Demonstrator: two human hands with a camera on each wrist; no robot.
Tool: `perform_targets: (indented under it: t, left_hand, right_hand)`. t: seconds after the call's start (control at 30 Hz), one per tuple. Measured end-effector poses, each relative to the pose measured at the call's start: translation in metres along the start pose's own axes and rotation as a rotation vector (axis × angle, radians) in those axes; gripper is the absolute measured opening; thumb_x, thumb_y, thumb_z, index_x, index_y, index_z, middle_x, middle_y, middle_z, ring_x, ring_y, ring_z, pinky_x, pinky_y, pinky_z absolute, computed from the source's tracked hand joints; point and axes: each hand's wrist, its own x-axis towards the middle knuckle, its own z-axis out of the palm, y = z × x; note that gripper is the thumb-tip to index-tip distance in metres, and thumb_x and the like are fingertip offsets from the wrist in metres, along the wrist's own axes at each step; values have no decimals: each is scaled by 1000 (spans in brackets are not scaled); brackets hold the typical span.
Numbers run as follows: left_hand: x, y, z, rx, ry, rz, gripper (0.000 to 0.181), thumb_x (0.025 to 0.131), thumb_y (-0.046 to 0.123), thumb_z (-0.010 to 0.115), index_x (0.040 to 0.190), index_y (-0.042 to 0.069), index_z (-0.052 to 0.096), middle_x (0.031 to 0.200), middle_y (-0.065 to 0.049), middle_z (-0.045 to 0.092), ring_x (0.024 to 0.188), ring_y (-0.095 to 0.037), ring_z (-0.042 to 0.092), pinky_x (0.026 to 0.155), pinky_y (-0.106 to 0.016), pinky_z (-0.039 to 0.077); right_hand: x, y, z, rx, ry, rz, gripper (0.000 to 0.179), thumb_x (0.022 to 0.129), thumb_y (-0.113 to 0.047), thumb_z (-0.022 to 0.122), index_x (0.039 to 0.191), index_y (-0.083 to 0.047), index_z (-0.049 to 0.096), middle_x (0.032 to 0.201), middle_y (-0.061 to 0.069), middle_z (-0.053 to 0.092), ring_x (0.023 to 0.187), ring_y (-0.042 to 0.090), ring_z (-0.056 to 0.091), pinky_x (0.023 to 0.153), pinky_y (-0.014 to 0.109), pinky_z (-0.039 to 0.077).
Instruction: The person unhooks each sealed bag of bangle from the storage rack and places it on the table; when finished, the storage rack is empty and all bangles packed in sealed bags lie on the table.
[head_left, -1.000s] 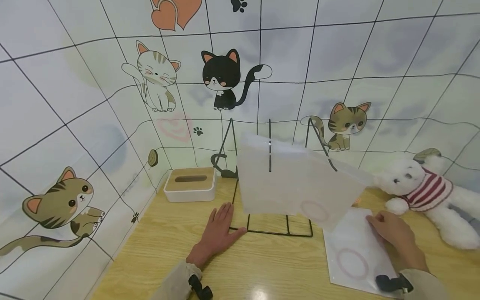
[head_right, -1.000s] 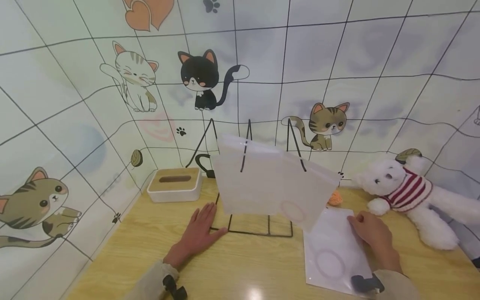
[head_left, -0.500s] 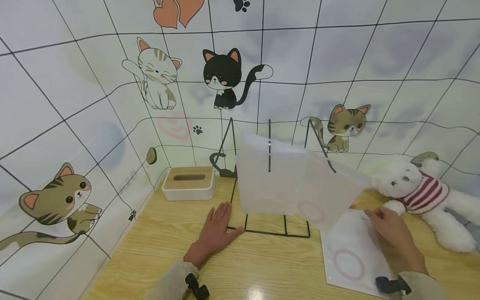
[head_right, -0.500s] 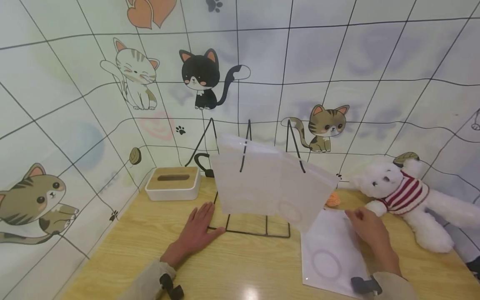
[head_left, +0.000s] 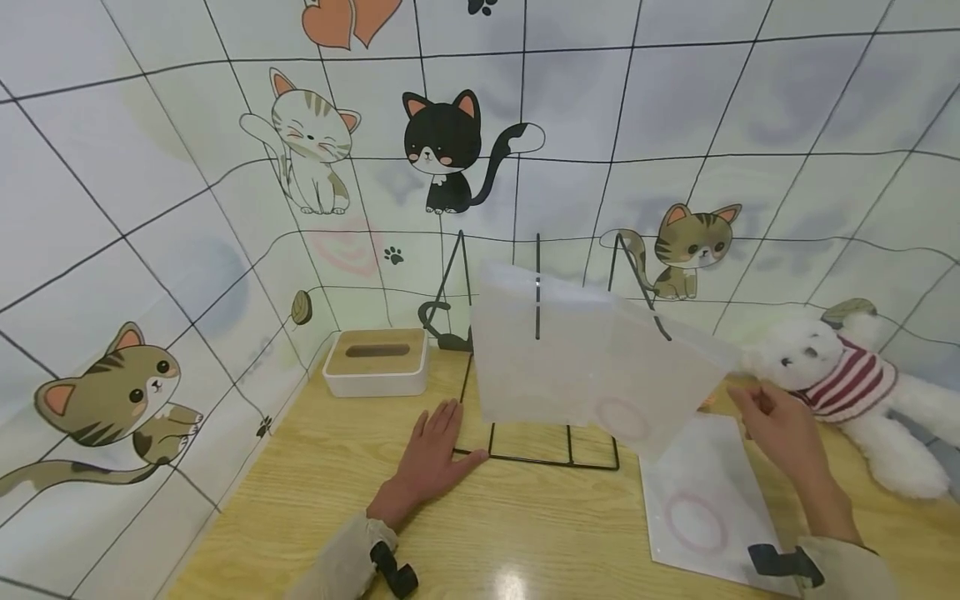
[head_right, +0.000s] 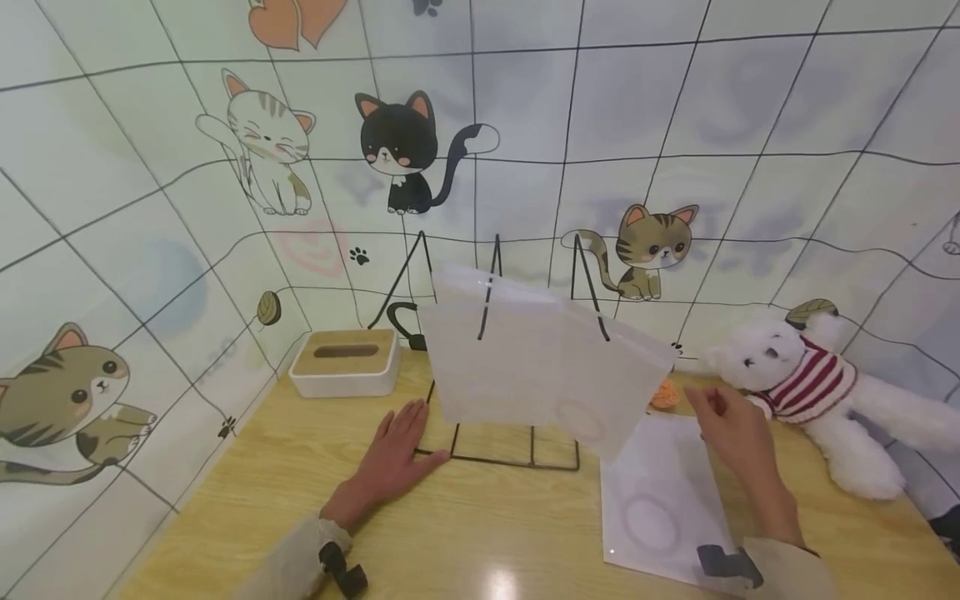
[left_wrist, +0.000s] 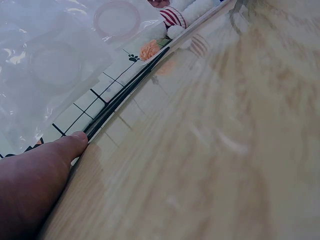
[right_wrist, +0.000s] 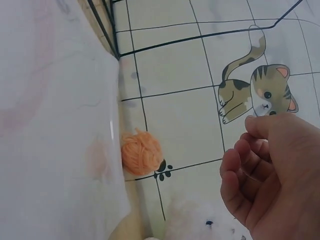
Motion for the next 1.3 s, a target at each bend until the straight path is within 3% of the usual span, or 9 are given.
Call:
perform_targets:
  t: [0.47,0.57,0.77,0.9,1.07,1.23,1.3]
  left_hand:
    - [0,-1,-1,7,8,-2,93,96,67,45,159,2,20,166,-14,22,155,-30,18,124,-54,12]
    - [-1,-1,0,11,5,-10,94,96,68,45,159,3,19,166,-13,21,155,-29,17,124,-54,12]
    - [0,-1,-1,16,12,-9,94,95,68,44,159,3,21,166,-14,22,155,-29,18,124,-54,13]
    - [0,-2,0,17,13,-8,94,95,68,44,159,2,21,166,-14,23,155,-29,18,124,-54,12]
    - [0,-1,0,9,8,-5,94,96,67,45,159,2,20,166,-14,22,155,-30,18,124,-54,12]
    - [-1,1,-2,-10,-6,-13,94,96,66,46,159,2,19,166,-14,21,155,-30,17,124,-55,12]
    - [-1,1,-2,-13,-9,-15,93,96,66,47,159,2,20,166,-14,21,155,-30,17,124,-54,11]
  right_hand:
    - [-5,-55,-10,-2,143,-72,23,103,-29,55,88,-14,62,62,-12,54,52,2,45,48,23,32]
    - [-6,-64,-12,34,170,-129,27,105,-25,49,85,-14,62,62,-14,55,52,-1,45,49,21,32]
    - [-6,-75,-13,107,230,-293,35,107,-11,39,86,-3,65,62,-11,54,63,-13,48,60,6,38]
    - [-9,-81,-14,147,240,-318,37,108,-9,36,89,2,66,66,-11,55,65,-14,50,64,1,42]
    - [-13,-88,-13,254,248,-305,46,110,-14,29,89,1,67,68,-13,57,64,-8,54,66,3,44]
    - [-14,-91,-8,373,226,-397,58,112,-27,18,86,-7,66,69,-9,59,63,-3,57,68,6,45]
    - [-14,-93,-6,409,224,-437,62,111,-33,17,85,-3,65,69,-8,60,64,-1,58,69,7,45]
